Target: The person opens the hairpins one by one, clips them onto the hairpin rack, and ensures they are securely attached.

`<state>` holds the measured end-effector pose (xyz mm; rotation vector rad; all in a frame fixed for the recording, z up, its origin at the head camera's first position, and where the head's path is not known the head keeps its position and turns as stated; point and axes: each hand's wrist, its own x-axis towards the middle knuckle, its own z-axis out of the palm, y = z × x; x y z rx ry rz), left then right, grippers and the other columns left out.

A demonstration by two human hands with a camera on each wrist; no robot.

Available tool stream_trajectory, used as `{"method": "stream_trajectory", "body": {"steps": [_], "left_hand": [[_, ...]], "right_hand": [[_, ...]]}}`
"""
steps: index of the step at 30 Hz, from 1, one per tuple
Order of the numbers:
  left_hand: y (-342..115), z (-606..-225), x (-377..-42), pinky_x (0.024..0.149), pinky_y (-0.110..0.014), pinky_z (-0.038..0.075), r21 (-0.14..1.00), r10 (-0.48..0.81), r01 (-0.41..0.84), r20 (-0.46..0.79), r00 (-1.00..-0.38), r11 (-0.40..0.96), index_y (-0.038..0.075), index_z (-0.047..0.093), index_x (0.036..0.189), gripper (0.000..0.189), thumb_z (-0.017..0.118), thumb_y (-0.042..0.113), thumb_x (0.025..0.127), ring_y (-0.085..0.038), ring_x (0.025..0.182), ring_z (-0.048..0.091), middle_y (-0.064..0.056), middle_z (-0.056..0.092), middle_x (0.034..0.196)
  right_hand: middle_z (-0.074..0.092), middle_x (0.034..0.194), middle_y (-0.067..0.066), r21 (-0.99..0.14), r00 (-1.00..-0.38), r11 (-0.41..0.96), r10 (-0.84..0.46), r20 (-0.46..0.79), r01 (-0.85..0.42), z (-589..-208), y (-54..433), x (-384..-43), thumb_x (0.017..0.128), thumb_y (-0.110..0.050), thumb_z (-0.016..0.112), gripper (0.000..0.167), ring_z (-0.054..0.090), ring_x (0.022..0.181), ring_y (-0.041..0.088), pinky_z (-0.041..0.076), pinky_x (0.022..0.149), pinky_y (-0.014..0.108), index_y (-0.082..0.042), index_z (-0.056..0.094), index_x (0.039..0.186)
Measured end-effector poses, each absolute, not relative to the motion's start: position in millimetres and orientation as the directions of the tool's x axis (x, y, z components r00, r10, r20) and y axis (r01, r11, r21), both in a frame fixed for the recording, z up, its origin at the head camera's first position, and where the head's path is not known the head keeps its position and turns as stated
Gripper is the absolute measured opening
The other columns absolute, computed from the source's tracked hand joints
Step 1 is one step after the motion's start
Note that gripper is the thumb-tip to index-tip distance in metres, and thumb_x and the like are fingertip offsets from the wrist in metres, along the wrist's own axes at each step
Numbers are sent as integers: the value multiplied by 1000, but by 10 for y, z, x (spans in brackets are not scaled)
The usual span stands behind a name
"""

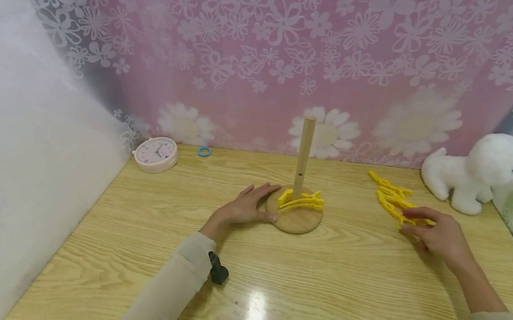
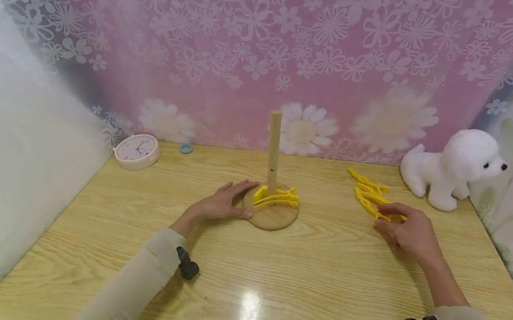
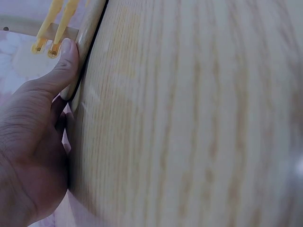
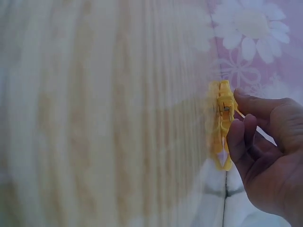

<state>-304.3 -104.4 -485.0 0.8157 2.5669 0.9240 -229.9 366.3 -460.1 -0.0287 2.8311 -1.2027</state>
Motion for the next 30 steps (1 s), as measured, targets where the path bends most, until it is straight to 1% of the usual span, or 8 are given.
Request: {"method": "stream_trajectory", "body": {"steps": [3,4,10,11,18,25,30], "left_hand": [[-1043,-4850,-3038,130,-44,-3,661,599,409,-76,-797,629,23,24,168,89,74,42,97,-20,161,8,-4,19,174],[-1043,-4850,-3035,130,-44,-3,661,599,410,-75,-797,628,23,24,168,89,74,42,97,-20,161,8,-4,19,174],[-1046,-4849,-3038,130,-42,-4,664,604,415,-69,-794,622,20,25,167,89,74,42,97,-19,161,9,-5,21,173],[-1047,-4845,-3037,130,-41,-4,663,603,416,-68,-794,622,20,25,167,89,75,42,97,-19,161,9,-5,21,173],[-1051,-4849,-3040,130,-40,-4,658,603,420,-65,-795,625,22,25,167,89,74,44,96,-18,161,9,-4,22,173],[-1053,-4845,-3040,130,-40,-4,660,602,416,-70,-795,626,22,26,167,89,75,43,96,-17,161,10,-3,22,173],[-1051,-4845,-3040,130,-40,-4,656,601,416,-73,-796,630,23,25,167,89,74,44,96,-17,161,10,-3,22,173]], "right_hand": [[67,119,29,-704,-998,710,-51,-23,-21,-4603,3631,-2307,99,-32,75,52,58,49,21,49,46,32,0,62,137],[68,116,30,-698,-998,716,-54,-18,-26,-4605,3624,-2310,99,-31,75,51,59,49,21,49,46,32,0,63,137],[67,123,33,-721,-997,692,-79,-26,-36,-4629,3612,-2324,99,-19,74,46,60,49,24,51,46,34,-2,61,140],[65,128,33,-730,-996,682,-85,-26,-39,-4632,3610,-2326,99,-17,73,45,59,49,24,51,46,34,-2,61,140],[62,132,32,-762,-994,646,-106,-26,-49,-4639,3565,-2325,98,-12,73,46,57,48,23,50,45,34,-1,60,141],[61,127,27,-783,-994,619,-110,-11,-59,-4643,3520,-2315,99,-6,70,44,56,48,25,49,44,35,-2,60,141],[62,122,23,-820,-993,570,-113,-18,-50,-4648,3508,-2290,99,-10,73,44,56,49,24,51,45,35,-1,61,140]]}}
